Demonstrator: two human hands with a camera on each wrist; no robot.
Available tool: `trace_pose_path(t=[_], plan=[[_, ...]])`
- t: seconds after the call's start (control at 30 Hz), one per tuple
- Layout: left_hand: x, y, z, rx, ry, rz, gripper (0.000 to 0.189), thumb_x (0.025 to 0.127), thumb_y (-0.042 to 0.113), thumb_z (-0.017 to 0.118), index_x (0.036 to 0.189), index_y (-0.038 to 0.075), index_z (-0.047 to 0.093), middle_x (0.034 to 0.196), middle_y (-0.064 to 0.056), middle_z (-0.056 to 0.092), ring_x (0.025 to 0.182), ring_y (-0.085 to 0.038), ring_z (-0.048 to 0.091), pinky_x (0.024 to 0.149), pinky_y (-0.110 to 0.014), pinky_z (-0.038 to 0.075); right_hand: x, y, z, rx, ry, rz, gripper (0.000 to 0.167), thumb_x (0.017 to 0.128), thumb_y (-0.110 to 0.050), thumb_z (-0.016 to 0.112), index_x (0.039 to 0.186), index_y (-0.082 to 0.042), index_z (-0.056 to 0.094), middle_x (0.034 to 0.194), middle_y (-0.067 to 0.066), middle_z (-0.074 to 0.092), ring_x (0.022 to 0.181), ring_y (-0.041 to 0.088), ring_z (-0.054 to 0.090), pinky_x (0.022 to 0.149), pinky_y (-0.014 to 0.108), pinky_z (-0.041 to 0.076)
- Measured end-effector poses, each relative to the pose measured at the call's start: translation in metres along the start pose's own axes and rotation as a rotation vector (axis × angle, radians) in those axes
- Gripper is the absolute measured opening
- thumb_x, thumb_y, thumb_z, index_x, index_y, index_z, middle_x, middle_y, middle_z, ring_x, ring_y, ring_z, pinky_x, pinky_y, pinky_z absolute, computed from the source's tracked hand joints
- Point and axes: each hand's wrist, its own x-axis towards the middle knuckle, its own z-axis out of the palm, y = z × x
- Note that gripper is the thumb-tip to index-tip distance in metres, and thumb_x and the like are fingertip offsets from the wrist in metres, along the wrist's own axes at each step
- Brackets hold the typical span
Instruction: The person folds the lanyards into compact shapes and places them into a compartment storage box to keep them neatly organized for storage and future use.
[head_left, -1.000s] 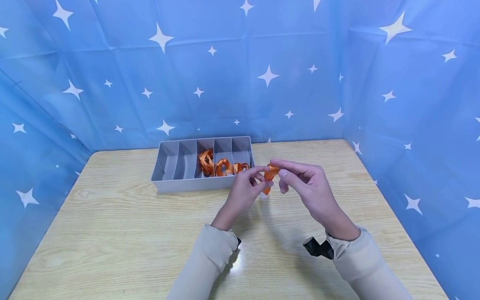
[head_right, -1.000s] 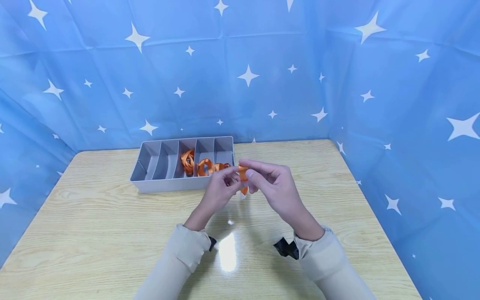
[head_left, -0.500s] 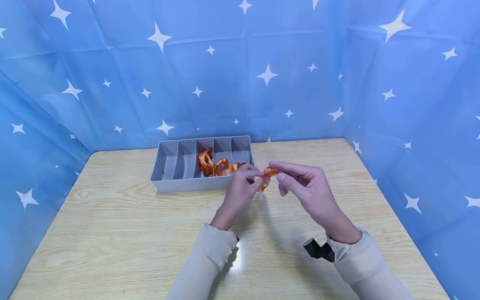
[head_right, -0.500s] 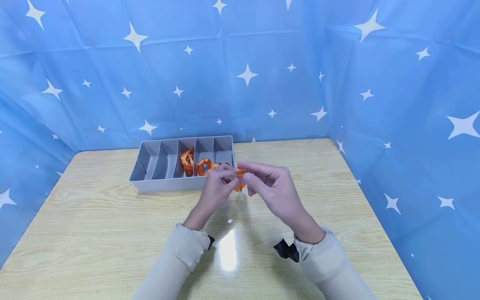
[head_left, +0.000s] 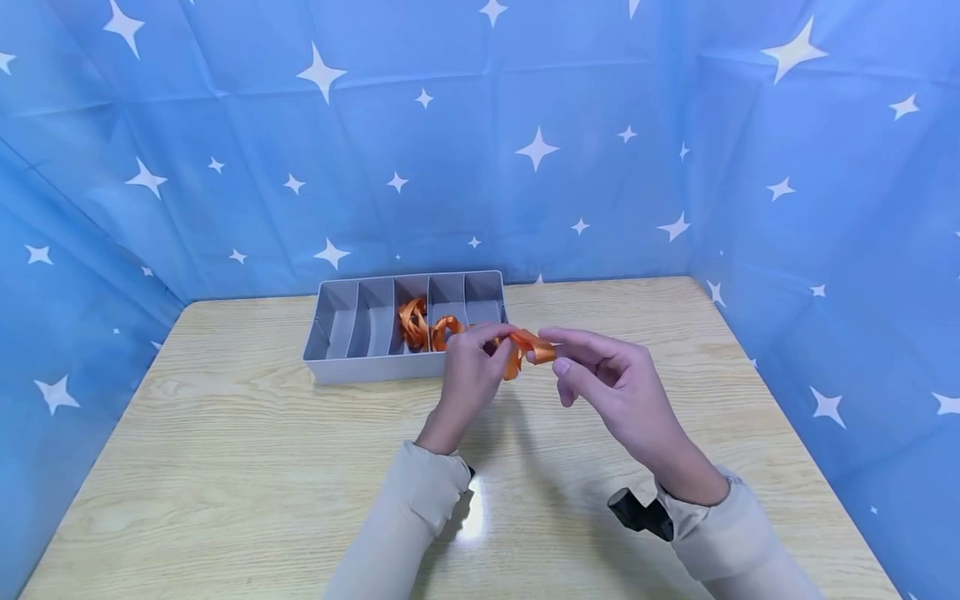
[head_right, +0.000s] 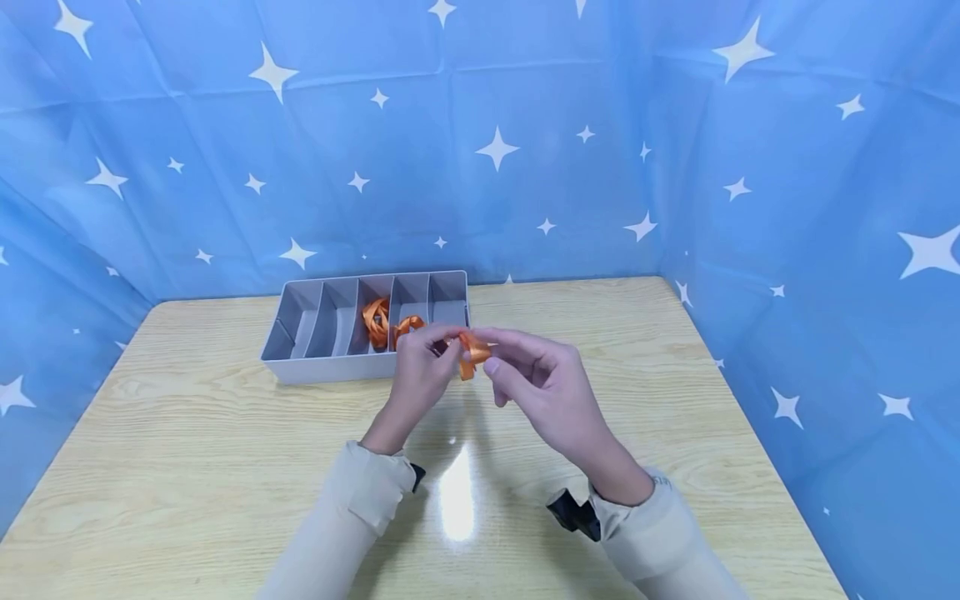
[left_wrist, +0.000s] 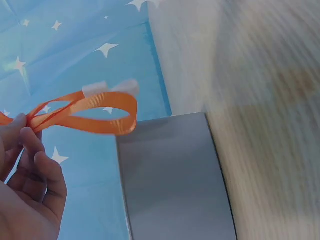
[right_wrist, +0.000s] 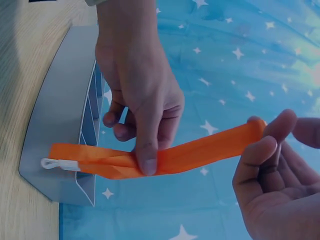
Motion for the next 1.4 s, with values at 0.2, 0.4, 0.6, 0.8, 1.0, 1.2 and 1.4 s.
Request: trace_pose_path(t=[0.2,0.4,0.6,0.8,1.0,1.2,1.4], plan=[[0.005,0.004,-0.009,-0.060,0.079,-0.020,0.016,0.094,0.002,0.064,0.104,0.002,0.076,0.086,-0.009,0.072,0.062,-0.016,0.054,0.052,-0.023,0.047,-0.004,0.001,0.002,0.013,0.012,0.018,0.031,0.099,-0.001,0.058,0.130,-0.001,0.063,0.099,0.009,0.075,0.062,0.019,0.057,0.063,0.027,0.049],[0.011,0.010,-0.018,-0.111,0.096,-0.013,0.015,0.095,0.001,0.063,0.104,0.001,0.074,0.086,-0.009,0.071,0.065,-0.016,0.054,0.056,-0.022,0.048,-0.007,0.006,0.004,0.030,0.037,0.094,0.034,0.098,-0.006,0.061,0.131,0.001,0.061,0.095,0.009,0.076,0.054,0.017,0.052,0.051,0.029,0.041],[0.014,0.016,-0.024,-0.199,0.069,0.019,0.015,0.096,-0.001,0.060,0.104,0.000,0.073,0.078,-0.010,0.067,0.056,-0.016,0.052,0.050,-0.022,0.046,-0.008,0.014,0.001,-0.003,0.025,0.273,0.042,0.096,-0.019,0.068,0.135,-0.005,0.059,0.090,0.010,0.076,0.046,0.016,0.047,0.041,0.029,0.032],[0.015,0.025,-0.028,-0.221,0.047,0.039,0.014,0.097,0.002,0.061,0.105,0.001,0.073,0.080,-0.009,0.068,0.058,-0.015,0.053,0.053,-0.022,0.048,-0.008,0.020,0.000,-0.039,0.037,0.367,0.048,0.094,-0.029,0.070,0.137,-0.010,0.058,0.090,0.009,0.076,0.043,0.019,0.050,0.043,0.031,0.038],[0.016,0.031,-0.030,-0.260,0.024,0.040,0.012,0.097,0.004,0.063,0.103,0.001,0.073,0.080,-0.009,0.069,0.058,-0.016,0.054,0.053,-0.024,0.050,-0.007,0.023,0.000,-0.053,0.040,0.409,0.051,0.093,-0.031,0.072,0.137,-0.012,0.058,0.090,0.008,0.076,0.041,0.019,0.049,0.048,0.032,0.043],[0.015,0.038,-0.031,-0.310,-0.029,0.029,0.013,0.097,0.001,0.062,0.104,0.001,0.073,0.079,-0.008,0.067,0.057,-0.016,0.054,0.053,-0.025,0.051,-0.004,0.029,-0.003,-0.046,0.039,0.454,0.055,0.088,-0.030,0.078,0.136,-0.011,0.060,0.086,0.009,0.076,0.039,0.015,0.042,0.043,0.030,0.039],[0.013,0.046,-0.032,-0.361,-0.120,0.031,0.014,0.097,0.000,0.060,0.103,0.000,0.073,0.080,-0.008,0.066,0.058,-0.019,0.053,0.054,-0.026,0.050,0.001,0.041,-0.009,-0.012,0.003,0.501,0.058,0.087,-0.026,0.078,0.138,-0.008,0.057,0.076,0.006,0.074,0.037,0.012,0.037,0.040,0.027,0.032]])
